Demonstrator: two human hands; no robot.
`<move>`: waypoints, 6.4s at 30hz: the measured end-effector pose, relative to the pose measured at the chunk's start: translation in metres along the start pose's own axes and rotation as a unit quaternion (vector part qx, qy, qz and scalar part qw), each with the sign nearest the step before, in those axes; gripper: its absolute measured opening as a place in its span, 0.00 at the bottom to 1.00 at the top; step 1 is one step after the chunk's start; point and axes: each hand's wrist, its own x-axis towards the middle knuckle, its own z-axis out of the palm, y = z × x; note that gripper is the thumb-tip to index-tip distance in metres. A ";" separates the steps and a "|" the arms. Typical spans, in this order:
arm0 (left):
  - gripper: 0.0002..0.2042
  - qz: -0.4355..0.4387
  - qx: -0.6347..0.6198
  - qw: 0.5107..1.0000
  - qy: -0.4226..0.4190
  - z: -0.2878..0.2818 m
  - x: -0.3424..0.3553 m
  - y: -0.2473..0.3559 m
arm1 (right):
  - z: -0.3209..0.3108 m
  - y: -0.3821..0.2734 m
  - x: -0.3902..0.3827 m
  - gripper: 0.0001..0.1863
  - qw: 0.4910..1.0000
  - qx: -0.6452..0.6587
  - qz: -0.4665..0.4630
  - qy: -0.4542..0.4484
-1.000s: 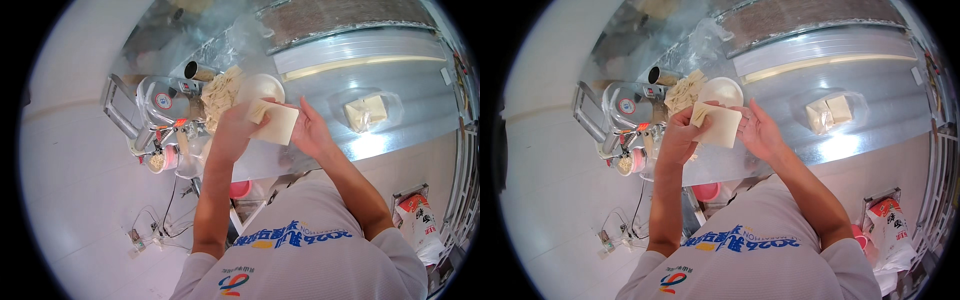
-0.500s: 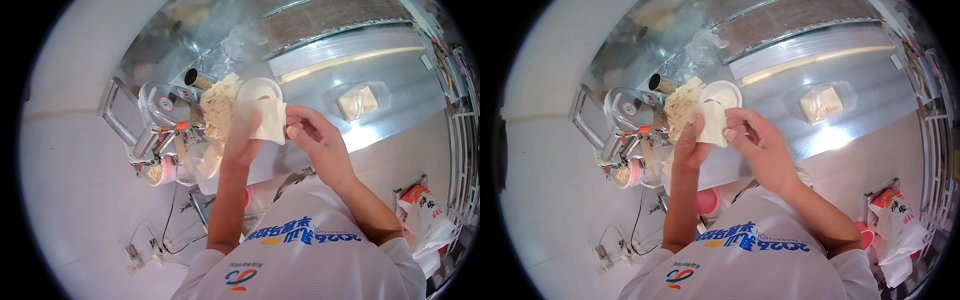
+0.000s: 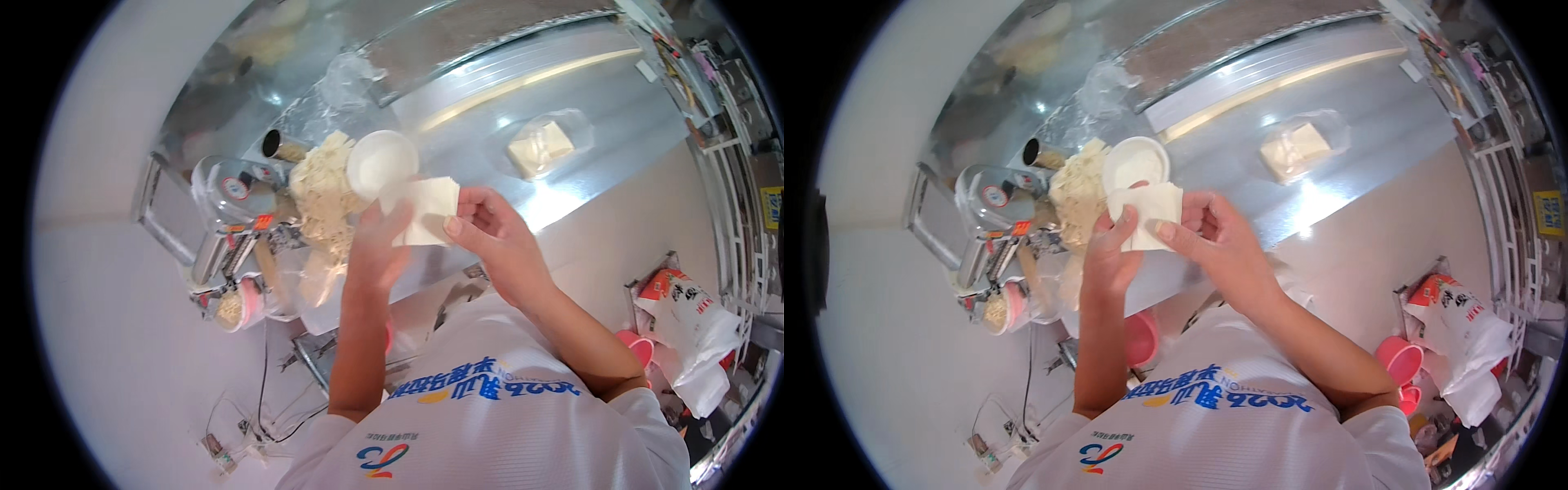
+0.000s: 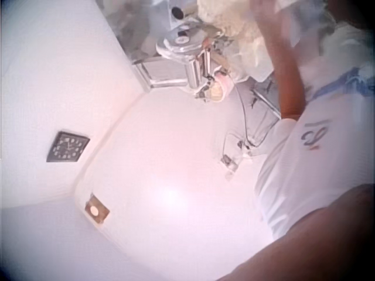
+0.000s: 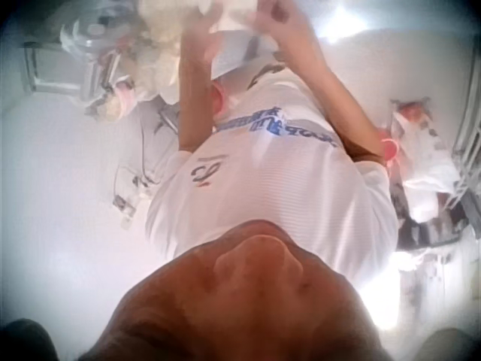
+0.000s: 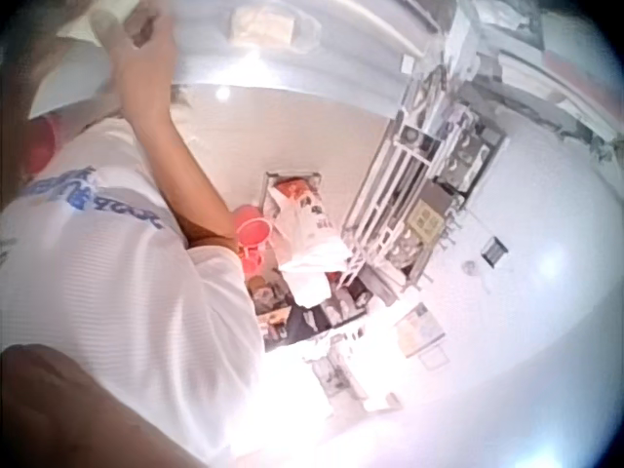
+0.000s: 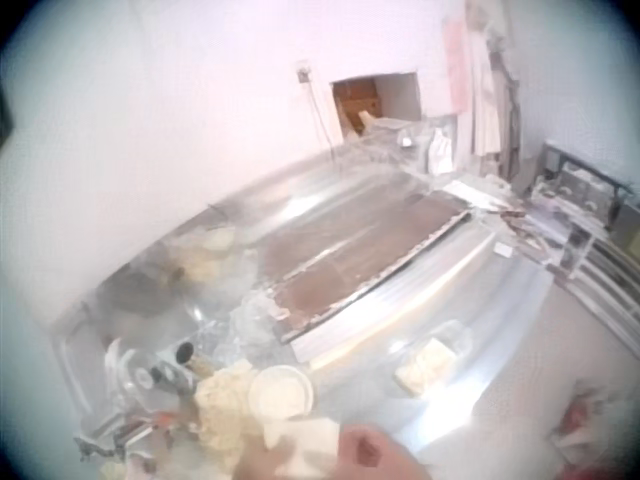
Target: The person separates thin sheets of dough on a stainless steel counter, dusts them with flour, and stacks them. They then feed the dough sheets into a machine to shred them into noodles, which are collected in a bowl. The person repeats this process with multiple stacks of dough.
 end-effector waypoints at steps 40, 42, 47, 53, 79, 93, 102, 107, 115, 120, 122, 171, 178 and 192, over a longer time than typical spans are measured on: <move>0.16 -0.038 -0.336 0.854 0.395 0.251 0.272 -0.325 | -0.363 -0.064 0.292 0.10 0.573 -0.734 0.013 -0.365; 0.16 -0.038 -0.334 0.849 0.408 0.247 0.280 -0.331 | -0.370 -0.054 0.300 0.11 0.574 -0.736 -0.003 -0.359; 0.10 -0.085 -0.292 0.836 0.457 0.231 0.285 -0.346 | -0.370 -0.045 0.303 0.13 0.595 -0.707 -0.043 -0.380; 0.15 -0.087 -0.286 0.836 0.459 0.226 0.282 -0.342 | -0.377 -0.035 0.302 0.14 0.589 -0.720 -0.083 -0.358; 0.08 -0.037 0.134 0.913 0.384 0.227 0.175 -0.154 | -0.370 -0.143 0.185 0.10 0.767 -0.637 -0.081 0.020; 0.09 -0.009 0.083 0.961 0.265 0.216 0.171 -0.145 | -0.341 -0.175 0.150 0.11 0.897 -0.433 0.036 0.080; 0.08 -0.001 0.064 0.956 0.285 0.205 0.174 -0.153 | -0.307 -0.157 0.157 0.11 0.839 -0.534 -0.099 -0.041; 0.10 0.029 0.072 0.957 0.280 0.210 0.168 -0.148 | -0.313 -0.172 0.155 0.15 0.915 -0.399 -0.031 -0.042; 0.10 -0.017 0.178 0.955 0.236 0.185 0.169 -0.142 | -0.340 -0.168 0.180 0.23 0.925 -0.377 0.007 -0.040; 0.10 -0.037 0.216 0.951 0.218 0.195 0.153 -0.151 | -0.374 -0.159 0.181 0.31 0.938 -0.335 0.050 -0.071; 0.12 0.031 0.217 0.949 0.226 0.190 0.150 -0.165 | -0.375 -0.156 0.184 0.32 0.922 -0.373 -0.001 -0.101; 0.10 0.126 0.258 0.907 0.308 0.174 0.252 -0.241 | -0.364 -0.047 0.246 0.05 0.909 -0.316 0.131 -0.239; 0.11 0.082 0.220 0.918 0.319 0.179 0.254 -0.242 | -0.347 -0.050 0.229 0.05 0.950 -0.267 0.076 -0.143; 0.04 0.213 0.467 0.753 0.413 0.129 0.259 -0.273 | -0.422 -0.060 0.174 0.07 0.818 -0.556 -0.042 -0.139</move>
